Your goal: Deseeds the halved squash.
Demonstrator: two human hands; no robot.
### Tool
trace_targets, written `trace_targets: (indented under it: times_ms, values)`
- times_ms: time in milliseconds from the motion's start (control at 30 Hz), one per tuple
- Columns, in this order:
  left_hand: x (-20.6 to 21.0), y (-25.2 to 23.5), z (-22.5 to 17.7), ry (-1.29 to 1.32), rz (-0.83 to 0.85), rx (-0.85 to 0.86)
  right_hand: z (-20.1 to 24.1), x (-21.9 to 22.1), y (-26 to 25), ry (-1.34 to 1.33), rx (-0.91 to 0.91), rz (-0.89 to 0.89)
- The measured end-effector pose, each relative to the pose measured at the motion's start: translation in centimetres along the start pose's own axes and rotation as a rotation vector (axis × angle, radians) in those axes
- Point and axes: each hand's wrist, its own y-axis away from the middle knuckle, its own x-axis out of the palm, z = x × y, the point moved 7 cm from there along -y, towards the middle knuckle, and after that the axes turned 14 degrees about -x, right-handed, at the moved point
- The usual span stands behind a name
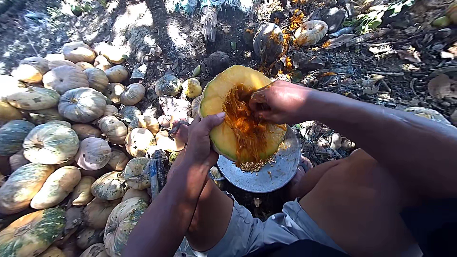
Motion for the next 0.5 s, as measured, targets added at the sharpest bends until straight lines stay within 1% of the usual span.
trace_targets:
  times_ms: [67,200,300,400,467,500]
  values:
    - [0.1,0.1,-0.1,-0.001,-0.011,0.005,0.1,0.8,0.0,0.039,-0.023,0.010]
    - [0.1,0.0,-0.3,-0.003,-0.040,0.031,-0.2,1.9,-0.4,0.144,-0.006,0.089]
    - [0.0,0.0,-0.3,-0.027,-0.035,0.039,-0.3,2.4,-0.7,0.181,-0.012,0.222]
    - [0.0,-0.1,0.1,-0.058,-0.038,0.014,-0.1,3.0,-0.6,0.157,-0.025,0.365]
    - [0.0,-0.1,0.2,-0.089,-0.026,0.017,0.3,3.5,-0.2,0.152,-0.066,0.375]
    - [0.0,0.0,0.1,-0.096,-0.018,0.022,0.5,3.6,-0.1,0.161,-0.088,0.343]
